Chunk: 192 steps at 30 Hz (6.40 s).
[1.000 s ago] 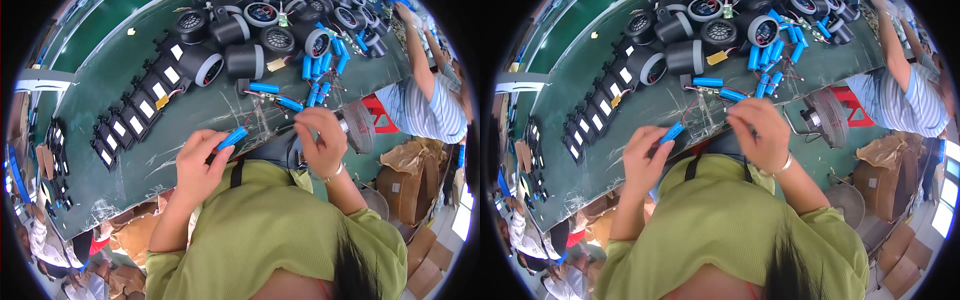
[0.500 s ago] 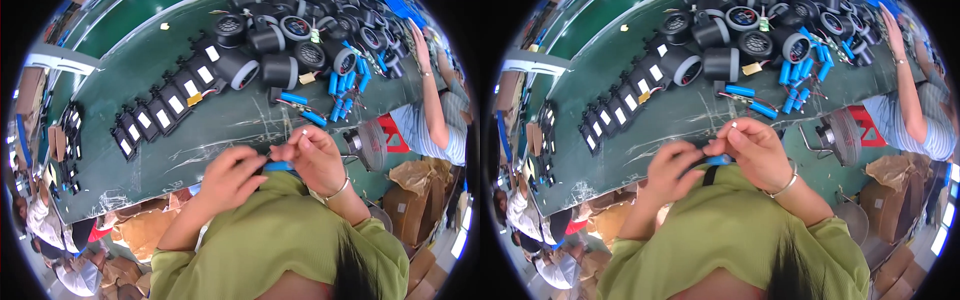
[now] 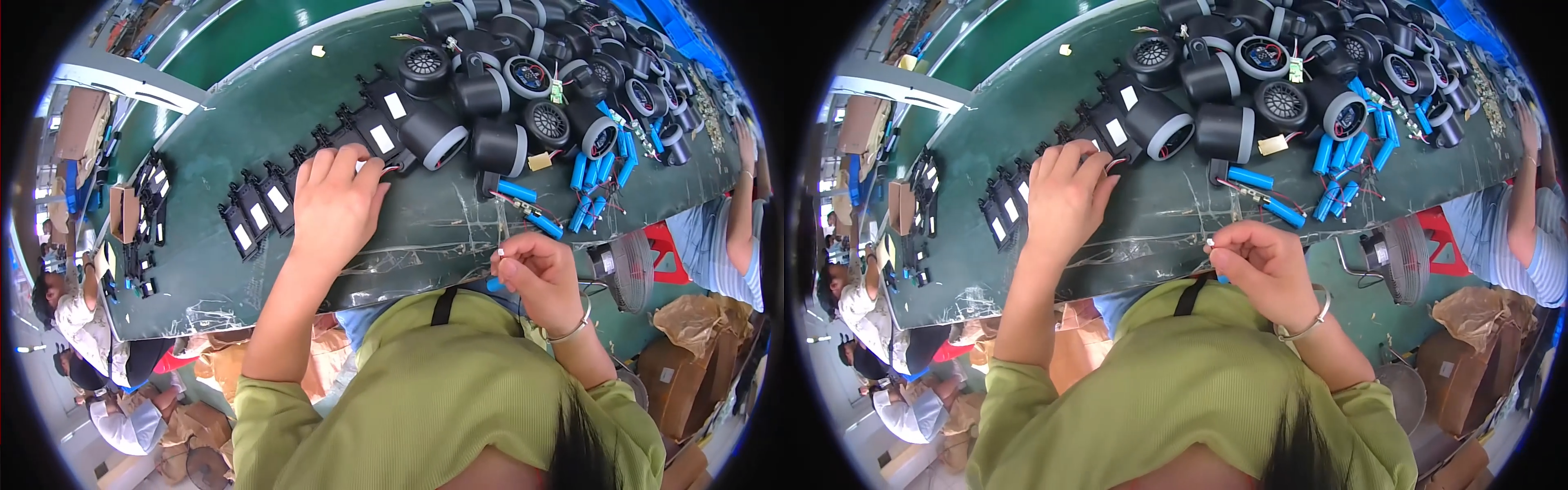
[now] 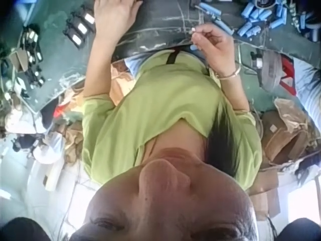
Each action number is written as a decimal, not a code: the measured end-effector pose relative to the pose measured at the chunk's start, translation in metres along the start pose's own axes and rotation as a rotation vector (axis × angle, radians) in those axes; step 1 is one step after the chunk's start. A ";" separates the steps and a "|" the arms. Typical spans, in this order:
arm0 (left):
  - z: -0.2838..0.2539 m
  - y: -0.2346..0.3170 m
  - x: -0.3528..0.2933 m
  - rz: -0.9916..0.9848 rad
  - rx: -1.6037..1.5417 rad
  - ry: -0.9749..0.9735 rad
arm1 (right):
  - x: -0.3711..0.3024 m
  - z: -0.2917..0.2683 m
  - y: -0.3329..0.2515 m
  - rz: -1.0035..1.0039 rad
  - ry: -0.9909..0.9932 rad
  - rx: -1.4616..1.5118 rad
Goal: Assembling electronic components by connecting circuit boards and wires into plastic housings on a production line.
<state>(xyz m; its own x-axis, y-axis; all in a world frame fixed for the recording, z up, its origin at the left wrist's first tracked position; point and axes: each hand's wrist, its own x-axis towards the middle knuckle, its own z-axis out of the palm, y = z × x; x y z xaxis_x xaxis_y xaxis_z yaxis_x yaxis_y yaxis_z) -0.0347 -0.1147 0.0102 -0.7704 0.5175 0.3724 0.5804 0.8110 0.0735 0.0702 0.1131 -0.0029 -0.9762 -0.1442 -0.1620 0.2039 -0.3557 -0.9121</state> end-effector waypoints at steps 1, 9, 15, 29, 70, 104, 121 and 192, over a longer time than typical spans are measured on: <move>0.001 -0.003 -0.001 -0.001 0.005 0.001 | 0.000 -0.002 0.000 0.042 -0.021 -0.016; -0.001 0.021 -0.008 -0.255 -0.791 0.014 | 0.018 0.010 -0.007 -0.076 -0.068 -0.207; 0.001 0.037 -0.041 -0.362 -1.196 0.005 | 0.031 0.027 -0.001 -0.146 -0.058 -0.318; -0.008 0.051 -0.055 -0.503 -1.754 0.166 | 0.026 0.040 -0.004 -0.326 -0.141 -0.512; -0.008 0.053 -0.072 -0.244 -1.080 0.321 | 0.001 0.078 0.032 -0.788 0.204 -0.841; -0.003 0.016 -0.076 -0.211 -1.505 -0.126 | 0.054 0.019 0.004 -0.601 -0.296 -1.289; -0.094 0.018 -0.079 0.305 -1.302 0.227 | 0.030 0.065 -0.062 -0.829 -0.362 -0.797; -0.007 -0.196 0.092 -0.107 -0.271 -0.074 | 0.279 0.037 -0.105 -0.445 -0.828 -1.709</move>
<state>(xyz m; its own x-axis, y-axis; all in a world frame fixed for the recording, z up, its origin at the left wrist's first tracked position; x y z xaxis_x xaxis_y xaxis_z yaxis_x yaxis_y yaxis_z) -0.2180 -0.2279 0.0366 -0.8424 0.4592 0.2819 0.5363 0.7650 0.3567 -0.2213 0.0761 0.0620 -0.5555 -0.8213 -0.1302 -0.7800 0.5689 -0.2608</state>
